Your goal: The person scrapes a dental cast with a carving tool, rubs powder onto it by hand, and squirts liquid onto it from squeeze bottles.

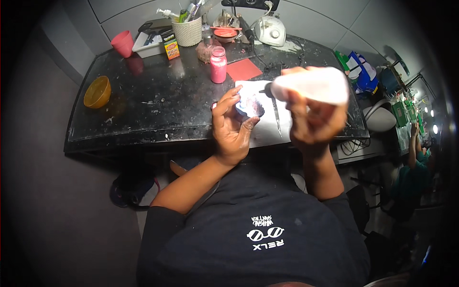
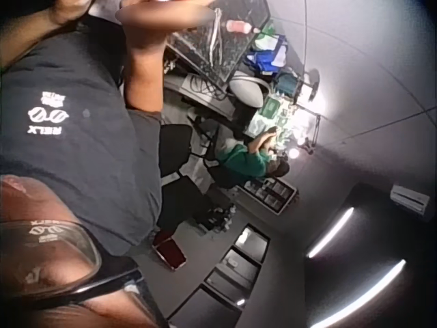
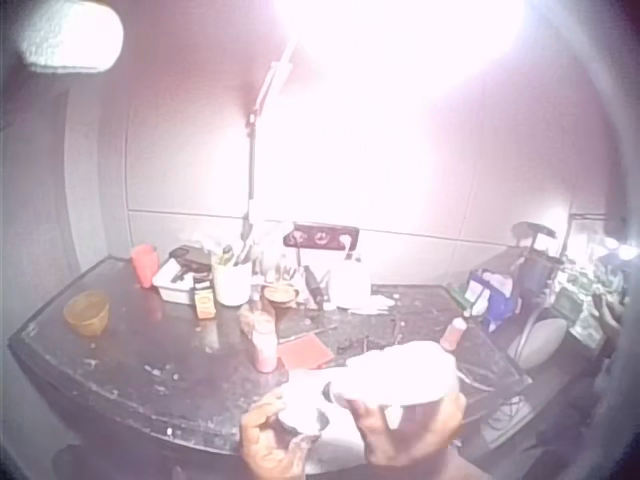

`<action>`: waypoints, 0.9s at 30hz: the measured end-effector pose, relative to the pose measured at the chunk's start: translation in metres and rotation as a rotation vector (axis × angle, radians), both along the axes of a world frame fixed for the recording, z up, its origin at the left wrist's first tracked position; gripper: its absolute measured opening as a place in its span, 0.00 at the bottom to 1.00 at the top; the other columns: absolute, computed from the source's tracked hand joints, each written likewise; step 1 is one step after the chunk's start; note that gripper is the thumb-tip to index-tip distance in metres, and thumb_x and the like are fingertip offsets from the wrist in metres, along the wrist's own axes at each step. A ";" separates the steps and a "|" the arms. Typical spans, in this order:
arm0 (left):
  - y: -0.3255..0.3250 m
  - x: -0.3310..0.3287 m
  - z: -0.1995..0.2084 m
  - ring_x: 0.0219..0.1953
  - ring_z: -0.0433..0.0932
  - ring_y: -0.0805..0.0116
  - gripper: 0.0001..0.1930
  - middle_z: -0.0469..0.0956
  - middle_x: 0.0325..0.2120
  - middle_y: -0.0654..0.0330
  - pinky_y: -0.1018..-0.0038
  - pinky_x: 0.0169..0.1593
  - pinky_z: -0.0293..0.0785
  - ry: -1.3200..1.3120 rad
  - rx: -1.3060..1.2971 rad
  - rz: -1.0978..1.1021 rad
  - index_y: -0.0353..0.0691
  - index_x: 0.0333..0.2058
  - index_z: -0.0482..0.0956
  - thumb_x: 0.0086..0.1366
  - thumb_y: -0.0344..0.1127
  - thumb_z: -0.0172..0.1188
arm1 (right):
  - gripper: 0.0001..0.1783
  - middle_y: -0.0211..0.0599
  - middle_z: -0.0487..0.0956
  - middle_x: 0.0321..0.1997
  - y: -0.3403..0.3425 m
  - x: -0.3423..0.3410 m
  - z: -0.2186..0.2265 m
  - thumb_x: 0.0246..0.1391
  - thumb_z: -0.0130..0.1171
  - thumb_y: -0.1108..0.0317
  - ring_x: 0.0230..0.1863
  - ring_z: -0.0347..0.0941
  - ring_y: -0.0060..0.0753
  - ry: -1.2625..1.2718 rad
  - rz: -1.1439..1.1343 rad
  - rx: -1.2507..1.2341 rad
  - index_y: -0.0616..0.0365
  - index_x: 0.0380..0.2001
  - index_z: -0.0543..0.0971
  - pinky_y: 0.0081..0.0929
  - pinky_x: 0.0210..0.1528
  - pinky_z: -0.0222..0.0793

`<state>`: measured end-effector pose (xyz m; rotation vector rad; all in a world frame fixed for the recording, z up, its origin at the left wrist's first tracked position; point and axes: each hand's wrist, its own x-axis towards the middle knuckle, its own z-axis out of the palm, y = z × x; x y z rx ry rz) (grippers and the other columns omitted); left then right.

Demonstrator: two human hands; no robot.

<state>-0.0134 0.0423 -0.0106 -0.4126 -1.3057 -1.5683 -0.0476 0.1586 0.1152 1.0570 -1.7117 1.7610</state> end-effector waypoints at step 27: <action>-0.001 0.003 -0.003 0.65 0.64 0.55 0.31 0.60 0.62 0.42 0.63 0.62 0.69 -0.010 0.021 -0.024 0.37 0.57 0.60 0.58 0.15 0.63 | 0.15 0.51 0.82 0.35 0.012 -0.021 0.012 0.53 0.63 0.73 0.39 0.81 0.45 0.720 -0.153 0.218 0.75 0.40 0.75 0.37 0.50 0.72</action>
